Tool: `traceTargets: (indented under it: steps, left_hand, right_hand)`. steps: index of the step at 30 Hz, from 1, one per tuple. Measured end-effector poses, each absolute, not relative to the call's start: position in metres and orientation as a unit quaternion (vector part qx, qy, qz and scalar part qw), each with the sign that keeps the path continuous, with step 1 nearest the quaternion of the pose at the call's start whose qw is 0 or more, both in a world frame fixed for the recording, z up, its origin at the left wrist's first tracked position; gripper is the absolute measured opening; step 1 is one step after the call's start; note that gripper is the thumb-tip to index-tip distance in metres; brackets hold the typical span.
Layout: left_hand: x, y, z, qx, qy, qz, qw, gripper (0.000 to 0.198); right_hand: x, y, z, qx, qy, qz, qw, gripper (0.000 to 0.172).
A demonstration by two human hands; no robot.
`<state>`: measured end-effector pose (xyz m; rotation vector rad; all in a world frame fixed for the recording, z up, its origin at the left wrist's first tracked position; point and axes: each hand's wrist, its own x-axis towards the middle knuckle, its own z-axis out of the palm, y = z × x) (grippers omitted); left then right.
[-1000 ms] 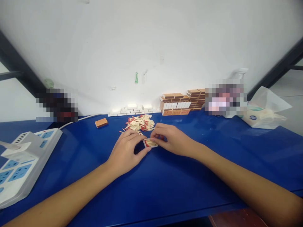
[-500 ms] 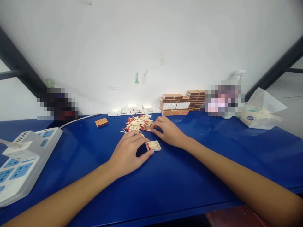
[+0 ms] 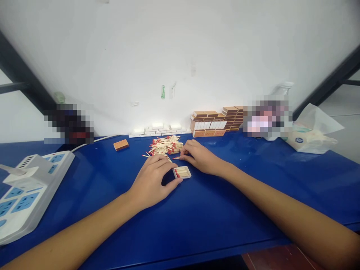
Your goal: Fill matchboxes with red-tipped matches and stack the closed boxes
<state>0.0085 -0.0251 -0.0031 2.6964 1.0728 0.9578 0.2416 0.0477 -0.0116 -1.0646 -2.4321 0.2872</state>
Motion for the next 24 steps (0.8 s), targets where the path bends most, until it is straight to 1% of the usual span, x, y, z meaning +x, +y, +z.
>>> traceTargets:
  steps: [10, 24]
  left_hand:
    - [0.0085, -0.0240, -0.0028, 0.876, 0.356, 0.321, 0.047, 0.022]
    - [0.0087, -0.0238, -0.0040, 0.877, 0.358, 0.319, 0.040, 0.023]
  right_hand:
    - [0.2440, 0.0437, -0.0095, -0.395, -0.882, 0.132, 0.219, 0.011]
    - [0.2427, 0.0394, -0.0059, -0.399, -0.882, 0.143, 0.207, 0.015]
